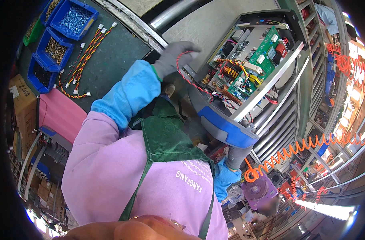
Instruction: Assembling electronic components by screwing metal brackets into plastic housings and connecting wiring to circuit boards.
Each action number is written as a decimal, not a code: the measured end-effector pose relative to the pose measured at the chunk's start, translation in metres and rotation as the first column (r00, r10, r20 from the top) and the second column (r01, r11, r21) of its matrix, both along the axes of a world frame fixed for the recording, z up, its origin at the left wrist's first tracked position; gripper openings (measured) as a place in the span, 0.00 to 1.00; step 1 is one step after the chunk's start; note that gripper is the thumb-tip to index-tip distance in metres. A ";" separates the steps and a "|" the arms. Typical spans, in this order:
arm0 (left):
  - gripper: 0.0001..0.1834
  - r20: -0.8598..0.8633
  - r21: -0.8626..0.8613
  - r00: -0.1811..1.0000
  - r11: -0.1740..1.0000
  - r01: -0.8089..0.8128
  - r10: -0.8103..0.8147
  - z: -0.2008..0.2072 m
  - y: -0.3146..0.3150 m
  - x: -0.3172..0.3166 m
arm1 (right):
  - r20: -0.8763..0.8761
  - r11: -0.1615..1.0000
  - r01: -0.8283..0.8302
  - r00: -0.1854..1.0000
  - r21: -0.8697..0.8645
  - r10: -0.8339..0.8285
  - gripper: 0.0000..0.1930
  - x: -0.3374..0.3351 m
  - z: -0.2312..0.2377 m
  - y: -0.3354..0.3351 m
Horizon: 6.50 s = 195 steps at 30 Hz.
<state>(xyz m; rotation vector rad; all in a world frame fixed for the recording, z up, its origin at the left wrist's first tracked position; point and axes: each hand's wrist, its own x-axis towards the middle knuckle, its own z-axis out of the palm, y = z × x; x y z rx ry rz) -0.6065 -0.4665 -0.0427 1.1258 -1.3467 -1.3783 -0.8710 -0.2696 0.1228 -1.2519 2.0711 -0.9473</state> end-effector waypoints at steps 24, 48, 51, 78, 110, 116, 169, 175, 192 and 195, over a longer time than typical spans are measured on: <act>0.15 0.424 -0.476 0.906 0.846 0.239 -0.017 -0.015 -0.008 -0.070 | -0.140 1.000 0.017 0.990 -0.007 -0.018 0.28 -0.022 -0.004 0.015; 0.21 0.422 -0.397 0.903 0.878 0.266 -0.083 -0.030 -0.011 -0.088 | -0.236 0.996 -0.086 0.968 0.026 0.090 0.25 -0.061 -0.013 0.014; 0.18 0.327 -0.359 0.942 0.912 0.199 -0.077 -0.029 -0.007 -0.088 | -0.288 0.989 -0.146 0.948 -0.011 0.137 0.30 -0.047 -0.008 0.009; 0.10 -0.157 -0.144 0.986 0.987 -0.075 0.052 -0.024 0.010 -0.079 | -0.113 0.998 -0.058 0.992 -0.018 0.055 0.24 -0.058 -0.015 0.022; 0.25 0.552 -0.210 0.805 0.898 0.386 -0.216 0.014 -0.019 -0.068 | -0.452 0.964 -0.265 0.858 0.020 0.245 0.14 -0.044 -0.009 -0.005; 0.26 0.578 -0.289 0.804 0.886 0.362 -0.140 0.000 -0.022 -0.078 | -0.503 0.958 -0.283 0.822 0.046 0.267 0.15 -0.059 -0.012 -0.003; 0.16 0.537 -0.287 0.842 0.928 0.237 -0.049 -0.006 -0.004 -0.086 | -0.289 0.986 -0.159 0.943 0.047 0.165 0.20 -0.094 -0.026 0.019; 0.14 0.123 -0.258 0.992 0.966 0.000 0.033 -0.021 0.019 -0.077 | -0.233 0.985 -0.169 0.957 0.027 0.171 0.20 -0.089 -0.036 0.011; 0.21 0.097 -0.149 0.991 0.983 0.110 -0.096 -0.014 -0.007 -0.074 | -0.147 0.988 -0.152 0.978 0.008 0.152 0.18 -0.075 -0.024 0.018; 0.20 0.111 -0.183 0.994 0.983 0.018 0.003 -0.014 -0.002 -0.080 | -0.283 0.965 -0.236 0.923 0.118 0.260 0.16 -0.034 -0.012 -0.006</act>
